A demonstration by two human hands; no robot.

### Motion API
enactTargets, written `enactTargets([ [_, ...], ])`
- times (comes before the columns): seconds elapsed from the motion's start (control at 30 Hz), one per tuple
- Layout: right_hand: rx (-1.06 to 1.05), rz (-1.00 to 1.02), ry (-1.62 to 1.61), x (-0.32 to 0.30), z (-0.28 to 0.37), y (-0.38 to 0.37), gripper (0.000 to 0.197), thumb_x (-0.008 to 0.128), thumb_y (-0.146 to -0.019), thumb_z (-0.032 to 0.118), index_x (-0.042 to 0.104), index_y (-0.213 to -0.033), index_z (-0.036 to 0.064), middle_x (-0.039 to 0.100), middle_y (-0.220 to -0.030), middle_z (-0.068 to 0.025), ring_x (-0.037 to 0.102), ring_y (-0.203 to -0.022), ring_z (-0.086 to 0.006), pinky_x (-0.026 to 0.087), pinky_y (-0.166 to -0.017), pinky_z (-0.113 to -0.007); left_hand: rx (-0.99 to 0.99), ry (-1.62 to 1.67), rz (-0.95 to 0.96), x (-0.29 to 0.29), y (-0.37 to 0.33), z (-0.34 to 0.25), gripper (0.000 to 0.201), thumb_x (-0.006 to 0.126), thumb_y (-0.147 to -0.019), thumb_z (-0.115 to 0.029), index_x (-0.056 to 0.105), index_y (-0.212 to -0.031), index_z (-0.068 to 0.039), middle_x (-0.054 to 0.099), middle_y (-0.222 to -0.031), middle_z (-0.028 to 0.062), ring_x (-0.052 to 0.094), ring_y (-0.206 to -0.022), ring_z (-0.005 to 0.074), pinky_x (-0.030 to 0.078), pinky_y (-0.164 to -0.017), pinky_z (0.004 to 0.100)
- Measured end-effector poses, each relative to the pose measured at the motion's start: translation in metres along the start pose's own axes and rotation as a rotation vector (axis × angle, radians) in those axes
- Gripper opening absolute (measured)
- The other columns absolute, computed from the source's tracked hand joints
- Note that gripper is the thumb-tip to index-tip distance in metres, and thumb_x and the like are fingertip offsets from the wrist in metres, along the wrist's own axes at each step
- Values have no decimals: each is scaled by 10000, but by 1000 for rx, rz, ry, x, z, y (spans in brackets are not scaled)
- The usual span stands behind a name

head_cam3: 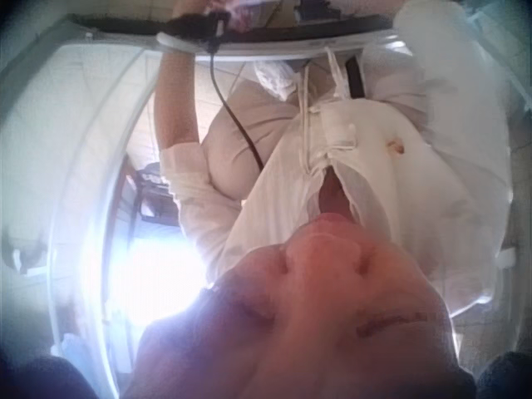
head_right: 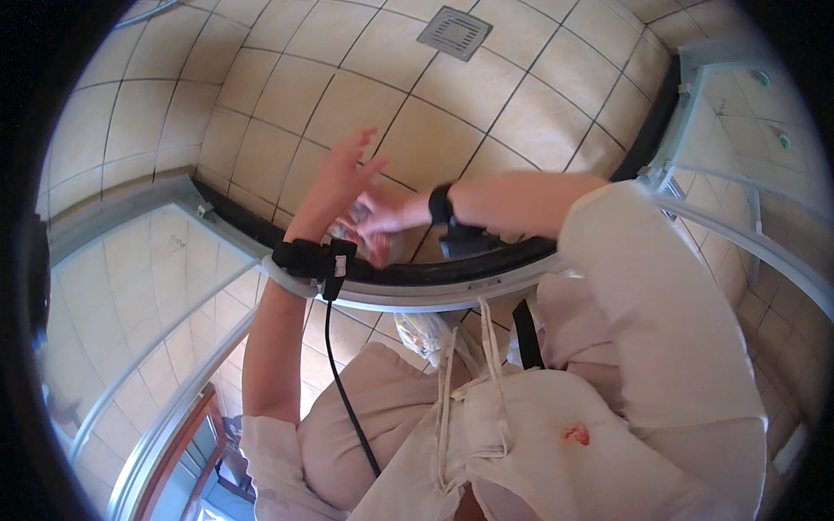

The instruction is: The person cleans the shower floor and drain area using a cloth. They remove the drain cover, wipe the floor and the cover, then reassemble the drain.

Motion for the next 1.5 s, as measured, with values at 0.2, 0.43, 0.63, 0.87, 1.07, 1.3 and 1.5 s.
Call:
enactTargets([
  [0.2, 27, -270, 962, -146, -3, -22, 310, 568, -843, 354, 633, -996, 92, 633, -972, -131, 585, -856, -345, 485, -702, -419, -30, -187, -311, -15, 2, -5, 542, 673, -790, -281, 477, -1261, -97, 505, -1231, 202, 508, -1126, 355, 449, -876, 425],
  [0.43, 38, -655, 1084, -246, -34, 69, 284, 573, -748, 86, 569, -1032, 102, 531, -1006, -142, 503, -985, -349, 440, -838, -438, 164, -566, -125, 75, 10, 58, 598, 712, -722, -384, 472, -1254, -255, 268, -1408, 158, 182, -1313, 470, 305, -890, 709],
  [0.63, 156, -627, 1208, -247, -48, 115, 332, 554, -705, -11, 528, -1028, 61, 491, -1040, -133, 492, -998, -329, 460, -796, -422, 582, -704, 65, 140, 21, 23, 558, 705, -693, -334, 513, -1209, -241, 279, -1420, 124, 204, -1303, 475, 298, -907, 689],
  [0.87, 114, -644, 1229, -251, -47, 112, 325, 548, -684, -44, 512, -991, 58, 479, -1010, -121, 499, -968, -319, 464, -770, -413, -324, -826, -112, 49, 20, 89, 718, 657, -735, -388, 339, -1363, -247, 126, -1487, 192, 80, -1350, 477, 256, -936, 662],
  [1.07, 75, -656, 1234, -251, -48, 108, 271, 547, -691, -34, 514, -943, 60, 487, -990, -120, 510, -929, -321, 464, -744, -415, -510, -1214, -233, 63, 47, 94, 569, 564, -805, -311, 440, -1305, -69, 226, -1417, 219, 340, -1099, 578, 319, -807, 693],
  [1.3, 160, -670, 1319, -261, -67, 76, 207, 557, -733, 59, 563, -938, 86, 510, -1005, -126, 513, -941, -328, 467, -740, -437, -10, -720, 324, 153, 61, -7, 489, 621, -754, -225, 504, -1205, -78, 446, -1239, 265, 498, -1060, 455, 443, -824, 547],
  [1.5, 254, -806, 1246, -256, -57, 24, 203, 567, -761, 147, 595, -961, 131, 538, -1000, -114, 520, -932, -316, 465, -755, -458, -106, -546, 460, 91, 40, -54, 408, 650, -736, -162, 586, -1138, -199, 485, -1112, 204, 547, -1002, 397, 486, -812, 467],
])
Point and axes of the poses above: each hand's wrist, its own y-axis away from the middle knuckle, its own x-axis out of the palm, z = x × y, the point moved 2 cm from there along -y, towards the middle knuckle
